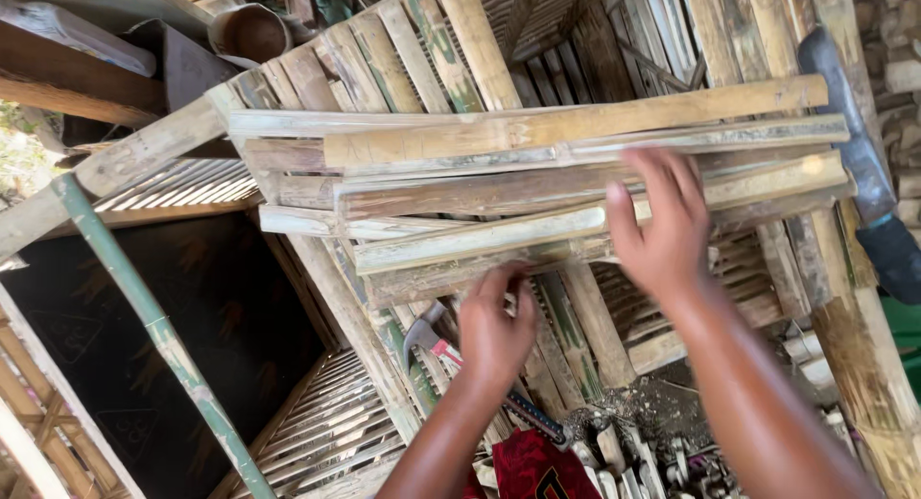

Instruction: The person assembles a bamboo cage by hammering nails into the frame and attaching thin bamboo strips. They use a hammer and a saw to cut and fit the bamboo pieces, working methodically to secure the structure.

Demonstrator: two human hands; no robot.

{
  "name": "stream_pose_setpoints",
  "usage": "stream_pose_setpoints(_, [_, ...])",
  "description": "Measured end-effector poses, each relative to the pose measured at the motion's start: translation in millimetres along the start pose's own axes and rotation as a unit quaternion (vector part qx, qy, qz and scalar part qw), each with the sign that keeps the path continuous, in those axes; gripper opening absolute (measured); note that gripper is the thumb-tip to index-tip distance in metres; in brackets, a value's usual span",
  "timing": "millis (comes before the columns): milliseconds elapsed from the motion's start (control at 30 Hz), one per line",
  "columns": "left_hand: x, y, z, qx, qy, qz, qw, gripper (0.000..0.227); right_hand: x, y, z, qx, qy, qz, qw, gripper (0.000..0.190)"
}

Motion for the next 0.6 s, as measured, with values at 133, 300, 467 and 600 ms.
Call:
stream_pose_setpoints(133, [-28.3,17.1,-13.4,-0.233,-0.209,-0.114,0.943,0.044,74.8,-11.4,70.7,-0.065,-0.037,-0.060,0.995,0.009])
stream_pose_setpoints(300, [-61.0,16.6,-10.9,-0.306,-0.257,-0.075,0.914,0.047,132.9,-41.4,145.4,-0.136,-0.105,0.110,0.979,0.028])
stream_pose_setpoints(467, [-63.9,24.2,-8.4,-0.280,-0.147,0.022,0.948,0.016,134.8,-48.0,178.9,-0.168,-0.089,0.159,0.969,0.041])
stream_pose_setpoints(600, [-40.6,52.8,-11.2,-0.169,-0.054,0.075,0.981,0.019,124.4,-30.6,176.8,-0.128,-0.105,0.043,0.985,0.036])
Point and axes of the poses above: each hand's wrist, its own x-axis away from the middle knuckle, its own y-axis out of the back of the hand, z = x × y, the point moved 2 cm from there along -x, towards the middle knuckle, and after that the axes turned 15 degrees about y, right-handed, at the moved point
